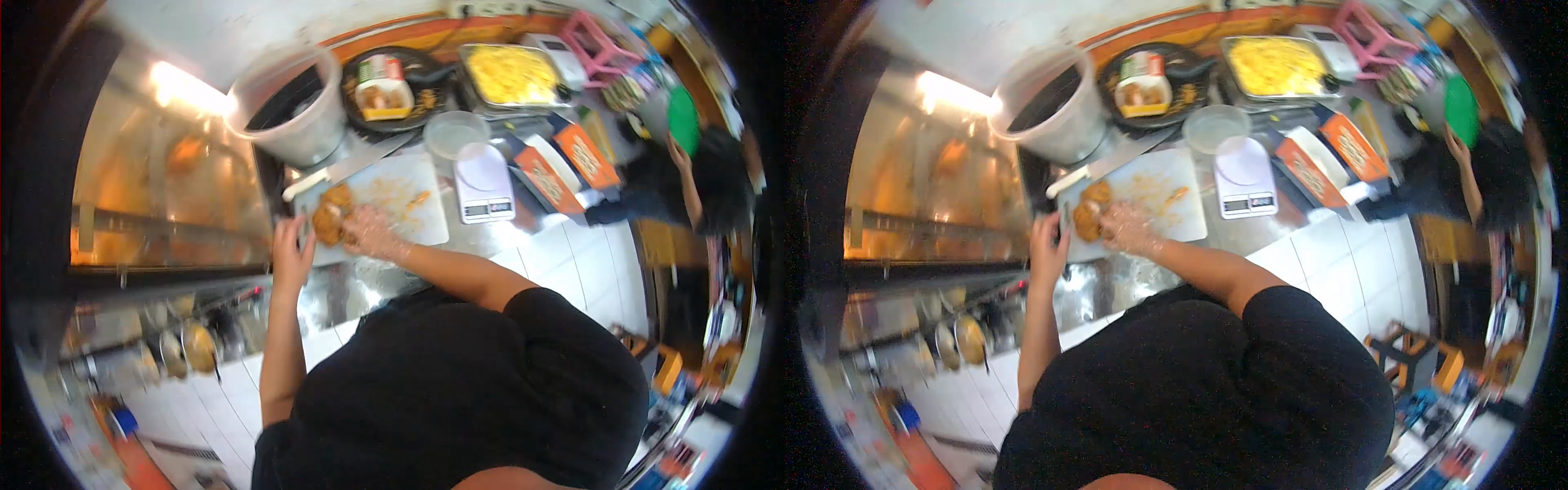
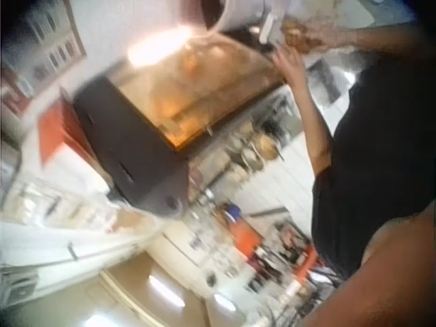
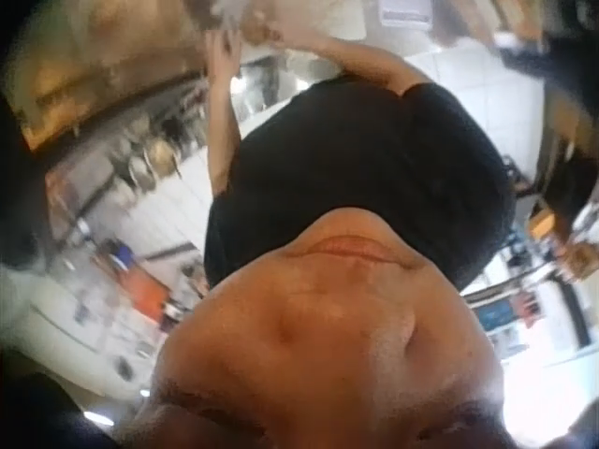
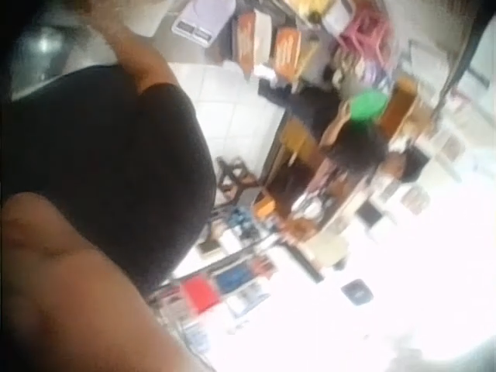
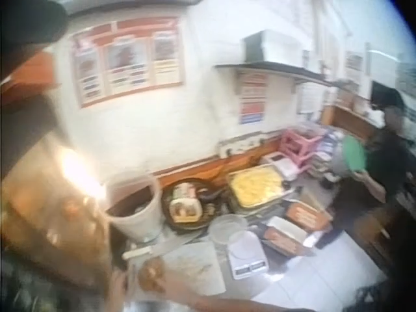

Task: Cutting chicken katsu, plating rice and egg, and packing them into delivery boxes.

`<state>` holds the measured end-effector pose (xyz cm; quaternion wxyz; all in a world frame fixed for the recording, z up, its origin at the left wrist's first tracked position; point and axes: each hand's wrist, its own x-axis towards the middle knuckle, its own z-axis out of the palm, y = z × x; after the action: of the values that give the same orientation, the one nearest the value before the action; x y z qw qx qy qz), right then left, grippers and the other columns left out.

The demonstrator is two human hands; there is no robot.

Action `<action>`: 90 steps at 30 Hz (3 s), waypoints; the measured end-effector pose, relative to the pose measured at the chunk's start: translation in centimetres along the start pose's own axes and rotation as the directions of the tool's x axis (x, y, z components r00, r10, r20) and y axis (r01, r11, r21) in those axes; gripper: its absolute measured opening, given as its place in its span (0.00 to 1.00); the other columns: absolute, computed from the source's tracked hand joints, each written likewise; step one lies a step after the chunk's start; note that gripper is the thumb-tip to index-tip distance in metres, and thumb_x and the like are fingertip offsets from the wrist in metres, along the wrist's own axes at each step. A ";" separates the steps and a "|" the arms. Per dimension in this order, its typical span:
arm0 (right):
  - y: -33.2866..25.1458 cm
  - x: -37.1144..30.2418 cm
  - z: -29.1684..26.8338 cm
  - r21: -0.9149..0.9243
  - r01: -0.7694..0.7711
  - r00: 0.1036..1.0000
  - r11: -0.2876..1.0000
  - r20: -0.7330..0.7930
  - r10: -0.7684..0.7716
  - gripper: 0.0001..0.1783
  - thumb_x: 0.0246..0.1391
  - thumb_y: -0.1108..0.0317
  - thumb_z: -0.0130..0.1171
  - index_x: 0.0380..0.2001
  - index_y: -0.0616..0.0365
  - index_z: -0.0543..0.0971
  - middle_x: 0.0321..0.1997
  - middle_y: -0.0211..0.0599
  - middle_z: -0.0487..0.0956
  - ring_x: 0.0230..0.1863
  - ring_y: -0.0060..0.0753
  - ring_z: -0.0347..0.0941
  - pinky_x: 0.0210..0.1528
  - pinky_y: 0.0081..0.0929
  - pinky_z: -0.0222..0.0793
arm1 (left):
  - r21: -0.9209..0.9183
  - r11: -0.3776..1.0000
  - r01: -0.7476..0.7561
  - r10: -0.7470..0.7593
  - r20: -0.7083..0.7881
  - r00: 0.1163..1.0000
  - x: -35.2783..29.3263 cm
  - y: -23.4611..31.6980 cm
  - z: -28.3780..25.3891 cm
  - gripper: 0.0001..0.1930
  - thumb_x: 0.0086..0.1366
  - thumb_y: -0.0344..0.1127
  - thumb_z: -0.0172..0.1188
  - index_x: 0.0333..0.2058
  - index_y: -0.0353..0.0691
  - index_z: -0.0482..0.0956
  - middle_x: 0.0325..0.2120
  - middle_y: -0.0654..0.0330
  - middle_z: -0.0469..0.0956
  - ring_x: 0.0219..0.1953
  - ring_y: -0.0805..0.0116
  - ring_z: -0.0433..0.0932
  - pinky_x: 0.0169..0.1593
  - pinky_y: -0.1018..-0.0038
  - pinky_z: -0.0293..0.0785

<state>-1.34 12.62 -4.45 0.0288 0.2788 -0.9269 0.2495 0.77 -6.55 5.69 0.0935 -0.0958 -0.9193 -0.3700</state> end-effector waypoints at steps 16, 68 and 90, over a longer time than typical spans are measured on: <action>10.4 -6.2 -28.3 0.988 -0.157 0.774 0.000 0.123 0.621 0.18 0.51 0.66 0.60 0.45 0.52 0.70 0.35 0.28 0.75 0.36 0.19 0.70 0.38 0.16 0.65 | -0.191 0.981 0.047 -0.050 -0.013 0.999 -2.7 5.6 -0.7 0.10 0.56 0.26 0.57 0.38 0.35 0.77 0.34 0.59 0.71 0.31 0.73 0.69 0.34 0.79 0.64; 7.1 -0.9 -18.5 0.957 -0.261 0.943 0.127 0.225 0.246 0.33 0.44 0.66 0.68 0.54 0.47 0.65 0.37 0.29 0.74 0.37 0.21 0.70 0.30 0.19 0.68 | -0.313 0.922 0.229 -0.266 -0.080 0.961 -8.6 6.8 0.3 0.09 0.59 0.27 0.55 0.38 0.33 0.77 0.32 0.59 0.75 0.34 0.72 0.72 0.37 0.77 0.67; 31.6 -10.1 -44.1 0.342 -0.377 0.926 0.861 0.126 0.356 0.36 0.50 0.56 0.61 0.60 0.55 0.62 0.58 0.43 0.68 0.55 0.38 0.67 0.56 0.31 0.63 | -0.295 0.918 0.265 -0.300 -0.079 0.951 -2.4 22.8 15.7 0.21 0.53 0.29 0.61 0.47 0.36 0.72 0.40 0.56 0.74 0.39 0.67 0.72 0.44 0.73 0.68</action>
<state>-13.41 61.59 18.06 -0.0978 0.1053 -0.9017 0.4078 7.05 20.33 9.10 0.0807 0.0488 -0.8542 -0.5113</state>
